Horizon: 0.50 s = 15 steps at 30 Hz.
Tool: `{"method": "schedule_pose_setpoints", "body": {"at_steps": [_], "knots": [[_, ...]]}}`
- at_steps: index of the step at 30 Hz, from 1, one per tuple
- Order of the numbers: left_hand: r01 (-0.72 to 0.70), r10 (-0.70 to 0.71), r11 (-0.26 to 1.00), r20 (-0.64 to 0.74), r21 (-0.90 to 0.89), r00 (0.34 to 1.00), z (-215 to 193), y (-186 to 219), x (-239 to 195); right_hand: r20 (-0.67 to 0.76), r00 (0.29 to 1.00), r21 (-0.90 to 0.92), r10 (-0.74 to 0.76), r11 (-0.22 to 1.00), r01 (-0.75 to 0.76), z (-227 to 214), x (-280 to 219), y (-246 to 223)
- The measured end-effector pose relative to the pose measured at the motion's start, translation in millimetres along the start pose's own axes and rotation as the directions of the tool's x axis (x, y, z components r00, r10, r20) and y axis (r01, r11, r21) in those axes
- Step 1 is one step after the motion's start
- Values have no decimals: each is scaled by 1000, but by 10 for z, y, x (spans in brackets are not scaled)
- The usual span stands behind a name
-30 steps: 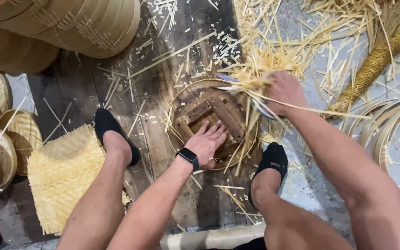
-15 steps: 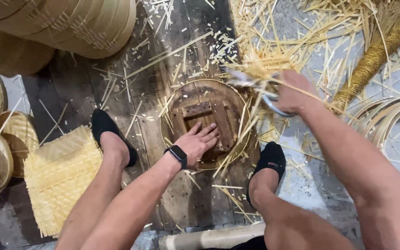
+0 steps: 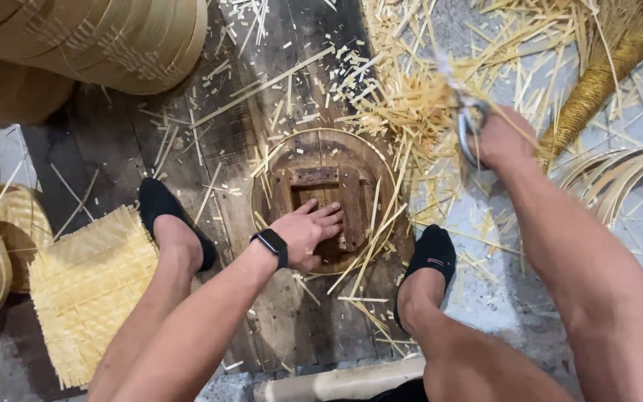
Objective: Trimming excess bamboo from a woven base and fitting a rim to create circular bamboo trays.
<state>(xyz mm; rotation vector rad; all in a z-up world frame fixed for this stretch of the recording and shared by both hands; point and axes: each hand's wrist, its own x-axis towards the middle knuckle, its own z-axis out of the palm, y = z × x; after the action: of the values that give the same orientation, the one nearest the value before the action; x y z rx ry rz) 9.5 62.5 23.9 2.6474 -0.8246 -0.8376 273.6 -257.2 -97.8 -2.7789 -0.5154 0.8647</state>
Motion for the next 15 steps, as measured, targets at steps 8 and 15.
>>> {"method": "schedule_pose_setpoints", "body": {"at_steps": [8, 15], "knots": [[250, -436, 897, -645, -364, 627, -185, -1005, 821, -217, 973, 305, 82, 952, -12, 354, -754, -120], [549, -632, 624, 54, -556, 773, -619, -943, 1373, 347, 936, 810, 50, 486, -327, 786, -1084, -986]]}}
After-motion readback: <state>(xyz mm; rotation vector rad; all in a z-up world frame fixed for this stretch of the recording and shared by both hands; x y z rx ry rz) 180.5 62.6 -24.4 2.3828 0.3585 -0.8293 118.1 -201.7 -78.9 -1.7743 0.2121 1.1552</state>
